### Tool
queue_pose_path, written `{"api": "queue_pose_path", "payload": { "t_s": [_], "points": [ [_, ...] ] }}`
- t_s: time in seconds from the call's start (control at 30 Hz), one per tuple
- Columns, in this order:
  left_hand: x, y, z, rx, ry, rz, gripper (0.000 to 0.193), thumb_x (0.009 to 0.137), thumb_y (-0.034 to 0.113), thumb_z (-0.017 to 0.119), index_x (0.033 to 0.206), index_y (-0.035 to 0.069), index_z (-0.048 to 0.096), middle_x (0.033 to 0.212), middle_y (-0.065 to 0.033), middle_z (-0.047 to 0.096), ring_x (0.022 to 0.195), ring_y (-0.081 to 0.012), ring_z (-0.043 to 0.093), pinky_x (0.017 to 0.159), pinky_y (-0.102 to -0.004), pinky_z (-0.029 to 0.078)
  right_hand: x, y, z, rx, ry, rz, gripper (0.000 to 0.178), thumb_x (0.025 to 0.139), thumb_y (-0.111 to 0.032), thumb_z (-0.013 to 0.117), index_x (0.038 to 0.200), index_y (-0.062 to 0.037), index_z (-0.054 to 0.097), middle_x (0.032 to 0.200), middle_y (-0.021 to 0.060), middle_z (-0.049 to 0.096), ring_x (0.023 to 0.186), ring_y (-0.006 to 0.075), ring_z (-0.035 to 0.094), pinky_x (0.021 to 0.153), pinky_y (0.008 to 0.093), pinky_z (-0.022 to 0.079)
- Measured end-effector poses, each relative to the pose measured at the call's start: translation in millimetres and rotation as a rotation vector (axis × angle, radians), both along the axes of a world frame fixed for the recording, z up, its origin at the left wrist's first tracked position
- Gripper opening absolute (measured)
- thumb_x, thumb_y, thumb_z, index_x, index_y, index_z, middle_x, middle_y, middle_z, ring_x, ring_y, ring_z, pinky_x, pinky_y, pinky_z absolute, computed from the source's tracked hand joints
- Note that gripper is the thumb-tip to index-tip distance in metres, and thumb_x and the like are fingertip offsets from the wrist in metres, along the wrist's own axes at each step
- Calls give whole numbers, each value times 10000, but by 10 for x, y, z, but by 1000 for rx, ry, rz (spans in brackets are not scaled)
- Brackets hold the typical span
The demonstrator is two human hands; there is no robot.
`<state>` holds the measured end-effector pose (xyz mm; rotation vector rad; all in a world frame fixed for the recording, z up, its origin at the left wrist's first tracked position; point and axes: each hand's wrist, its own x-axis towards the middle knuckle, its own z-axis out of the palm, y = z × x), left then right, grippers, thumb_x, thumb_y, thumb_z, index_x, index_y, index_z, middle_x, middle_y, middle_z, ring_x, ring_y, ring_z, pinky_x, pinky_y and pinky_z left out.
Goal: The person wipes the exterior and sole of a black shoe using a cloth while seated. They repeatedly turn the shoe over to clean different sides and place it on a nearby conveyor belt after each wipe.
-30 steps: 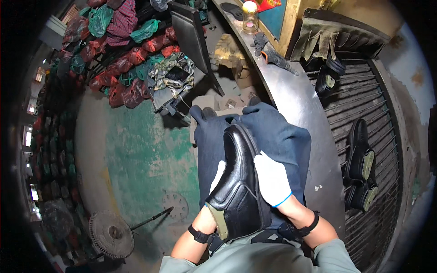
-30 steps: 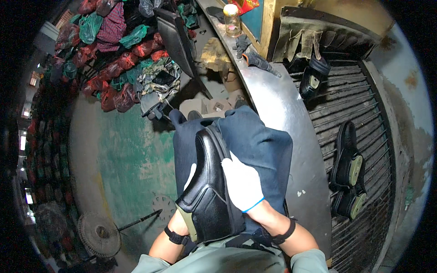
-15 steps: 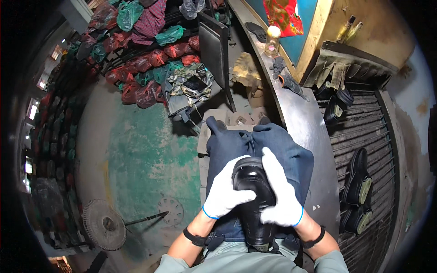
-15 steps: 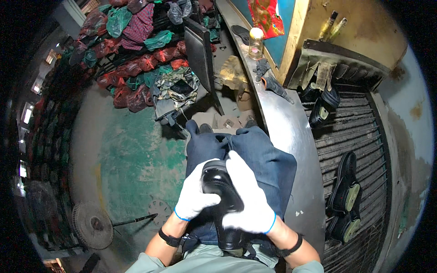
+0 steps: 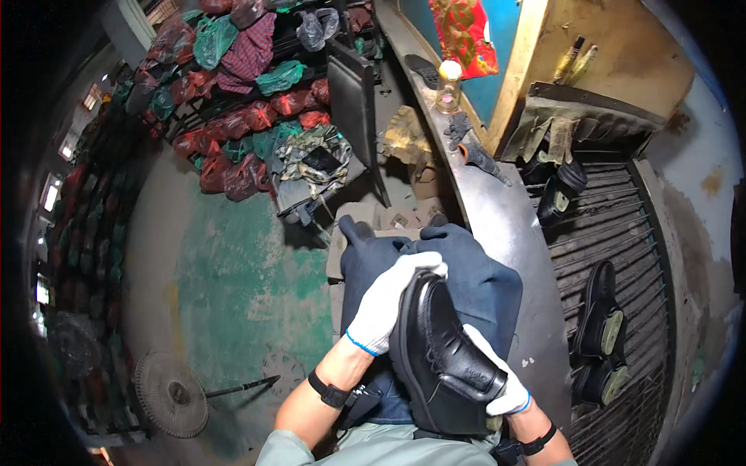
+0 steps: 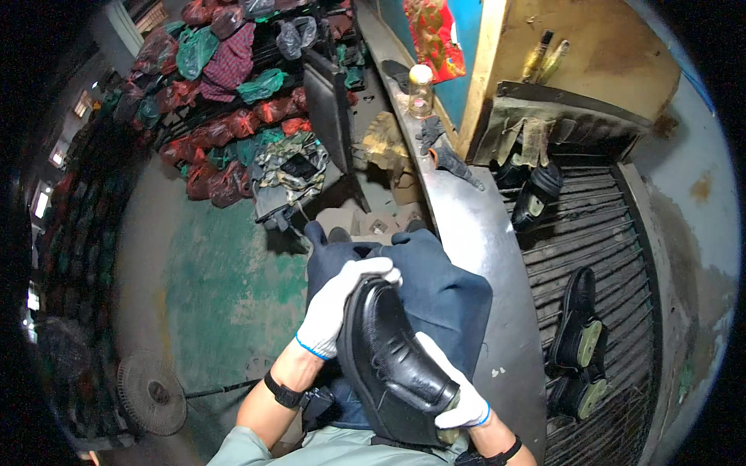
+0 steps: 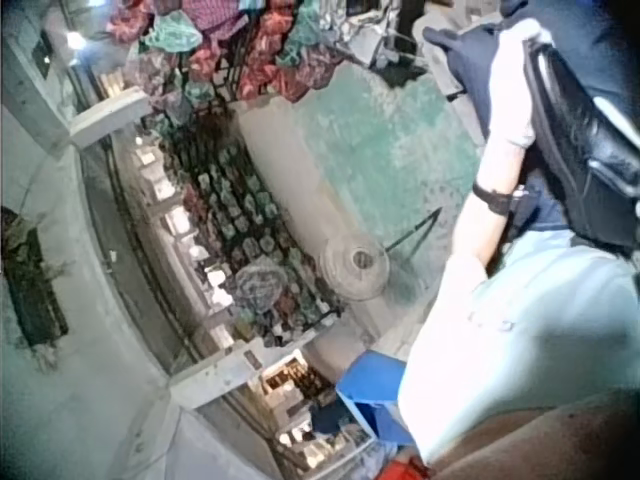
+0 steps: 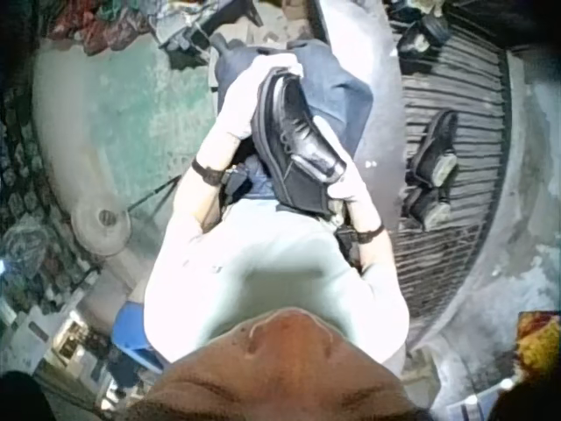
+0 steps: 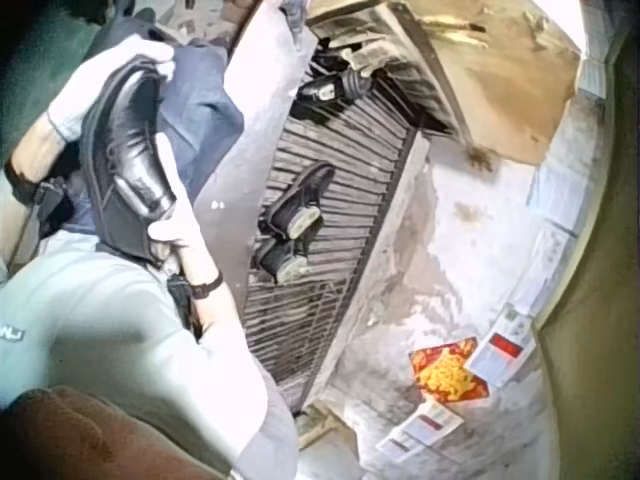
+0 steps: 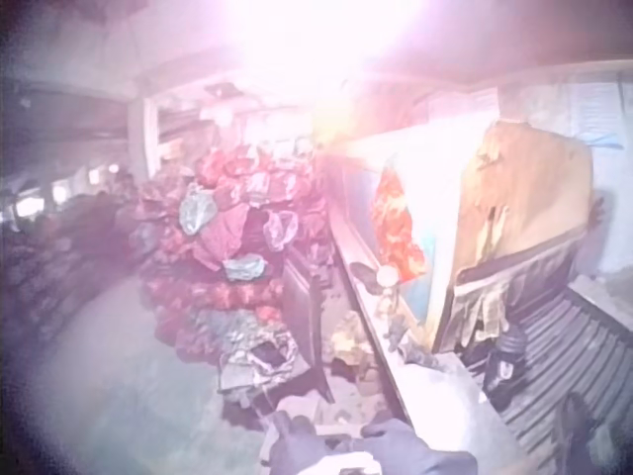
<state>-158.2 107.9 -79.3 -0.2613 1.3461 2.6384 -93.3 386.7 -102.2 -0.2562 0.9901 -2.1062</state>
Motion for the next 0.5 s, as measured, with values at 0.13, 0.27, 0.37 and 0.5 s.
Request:
{"api": "queue_pose_path", "payload": {
  "t_s": [0.13, 0.27, 0.37, 0.5],
  "points": [
    [-81, 79, -210, -443, 213, -78, 317, 1147, 226, 556, 1177, -29, 741, 1144, -142, 771, 1077, -237, 720, 1034, -370, 556, 69, 82, -113, 46, 52, -1, 1447, 740, -430, 999, 1784, 11, 99, 1842, 163, 230, 1682, 269, 281, 1370, 445, 202],
    [-239, 245, -182, -343, 27, -157, 242, 1112, 179, 628, 1197, 4, 770, 1148, -87, 768, 1072, -163, 690, 1005, -315, 538, 110, 158, -228, -52, -11, -103, 1381, 784, -339, 980, 1784, 9, 93, 1831, 165, 267, 1667, 277, 317, 1374, 450, 223],
    [-389, 486, -221, -598, 123, -200, 384, 1137, 267, 636, 1416, 8, 682, 1368, -134, 721, 1225, -206, 686, 1090, -349, 531, 25, 548, -165, 68, -37, -253, 1331, 793, -254, 946, 1780, 18, 96, 1791, 220, 333, 1622, 323, 408, 1366, 477, 281],
    [-300, 435, -466, 6, 7, -261, 605, 1179, 499, 504, 1514, 3, 599, 1471, -174, 681, 1327, -320, 677, 1134, -466, 536, -491, 1539, -257, 169, -198, -574, 1003, 877, -108, 745, 1741, 0, 246, 1477, 233, 558, 1330, 342, 569, 1190, 457, 428]
  ]
}}
